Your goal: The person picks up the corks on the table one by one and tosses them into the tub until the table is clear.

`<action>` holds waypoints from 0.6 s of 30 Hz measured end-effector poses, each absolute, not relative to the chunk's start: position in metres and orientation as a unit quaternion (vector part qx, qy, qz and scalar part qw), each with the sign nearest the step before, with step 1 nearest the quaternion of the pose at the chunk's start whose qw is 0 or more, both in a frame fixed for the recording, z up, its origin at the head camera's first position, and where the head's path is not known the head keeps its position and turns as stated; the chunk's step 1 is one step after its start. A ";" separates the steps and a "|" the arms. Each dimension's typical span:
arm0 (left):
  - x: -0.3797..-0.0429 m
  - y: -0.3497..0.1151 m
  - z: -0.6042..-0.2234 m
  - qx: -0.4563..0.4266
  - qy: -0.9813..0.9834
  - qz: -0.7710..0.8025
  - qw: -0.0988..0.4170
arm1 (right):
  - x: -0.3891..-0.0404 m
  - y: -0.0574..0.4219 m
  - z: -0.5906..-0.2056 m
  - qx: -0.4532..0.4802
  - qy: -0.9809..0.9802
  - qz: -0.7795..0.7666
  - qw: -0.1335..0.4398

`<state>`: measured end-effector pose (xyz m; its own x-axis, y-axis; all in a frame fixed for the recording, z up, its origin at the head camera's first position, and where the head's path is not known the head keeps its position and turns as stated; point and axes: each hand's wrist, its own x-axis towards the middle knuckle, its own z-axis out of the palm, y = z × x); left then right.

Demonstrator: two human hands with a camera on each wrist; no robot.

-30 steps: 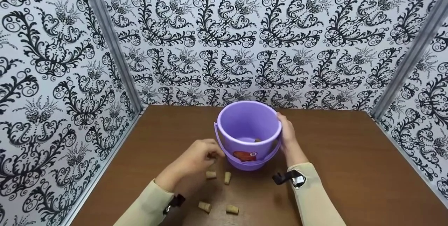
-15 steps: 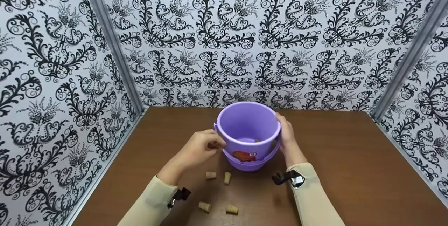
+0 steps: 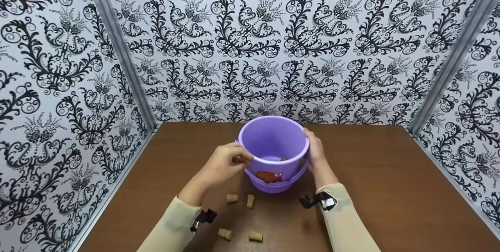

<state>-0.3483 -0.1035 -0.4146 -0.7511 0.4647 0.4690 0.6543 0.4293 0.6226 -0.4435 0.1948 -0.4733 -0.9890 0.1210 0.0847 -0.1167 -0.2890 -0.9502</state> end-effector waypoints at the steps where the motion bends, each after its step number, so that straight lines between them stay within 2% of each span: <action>1: -0.348 -0.104 -0.414 -0.334 -0.838 -0.415 0.117 | -0.443 0.194 -0.473 -0.001 -0.592 0.803 0.074; 18: -0.349 -0.096 -0.404 -0.324 -0.826 -0.433 0.160 | -0.443 0.192 -0.474 -0.003 -0.588 0.806 0.070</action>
